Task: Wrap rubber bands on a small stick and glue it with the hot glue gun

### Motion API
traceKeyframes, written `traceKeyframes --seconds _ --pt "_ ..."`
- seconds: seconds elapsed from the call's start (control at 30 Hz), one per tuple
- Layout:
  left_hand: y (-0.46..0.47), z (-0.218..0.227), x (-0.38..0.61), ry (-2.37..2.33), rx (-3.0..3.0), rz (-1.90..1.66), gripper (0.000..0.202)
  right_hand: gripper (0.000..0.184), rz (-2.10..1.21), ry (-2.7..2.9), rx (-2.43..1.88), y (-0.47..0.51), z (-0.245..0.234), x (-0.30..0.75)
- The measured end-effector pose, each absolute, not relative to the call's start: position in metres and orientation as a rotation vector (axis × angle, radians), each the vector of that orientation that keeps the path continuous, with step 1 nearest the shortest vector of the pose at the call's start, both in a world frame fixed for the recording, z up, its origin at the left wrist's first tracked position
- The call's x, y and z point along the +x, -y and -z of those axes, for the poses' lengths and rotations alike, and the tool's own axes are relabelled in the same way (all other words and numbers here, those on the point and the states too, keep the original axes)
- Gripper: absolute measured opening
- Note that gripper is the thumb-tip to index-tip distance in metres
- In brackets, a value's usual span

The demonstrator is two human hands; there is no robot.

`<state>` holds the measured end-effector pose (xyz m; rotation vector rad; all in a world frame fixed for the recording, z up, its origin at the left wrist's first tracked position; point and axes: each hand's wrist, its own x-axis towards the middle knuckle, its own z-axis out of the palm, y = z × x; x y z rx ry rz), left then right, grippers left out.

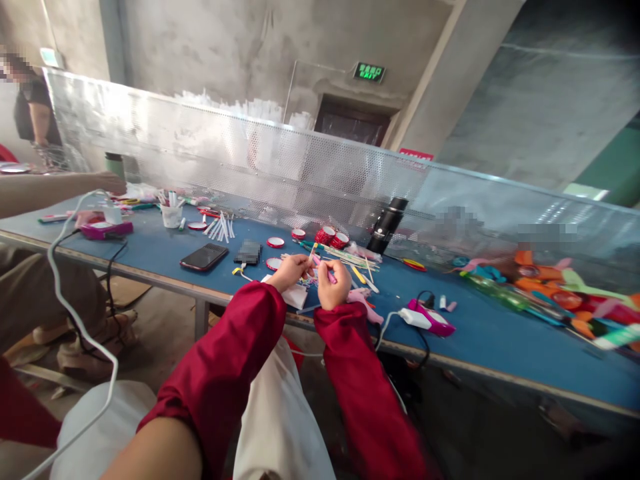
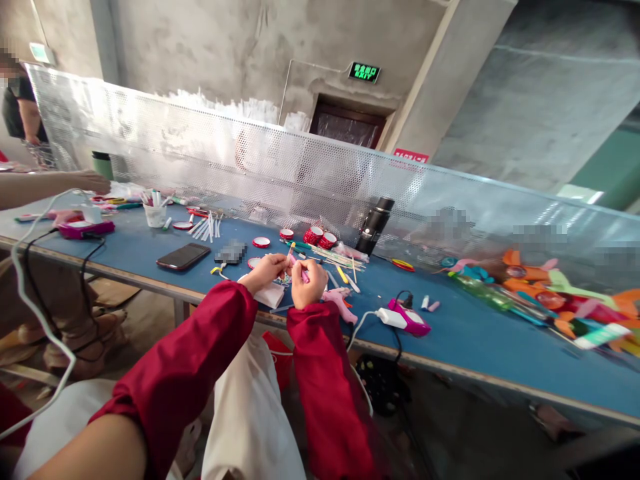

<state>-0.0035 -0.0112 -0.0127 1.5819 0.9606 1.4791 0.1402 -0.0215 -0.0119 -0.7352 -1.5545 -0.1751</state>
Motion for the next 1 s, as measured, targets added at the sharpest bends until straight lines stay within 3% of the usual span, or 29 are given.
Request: traceKeyframes --seconds 1.0 --pt "0.0122 0.0128 -0.0048 -0.978 1.614 -1.486 0.023 0.023 0.221 1.518 -0.763 0.0243 0.0100 0.1397"
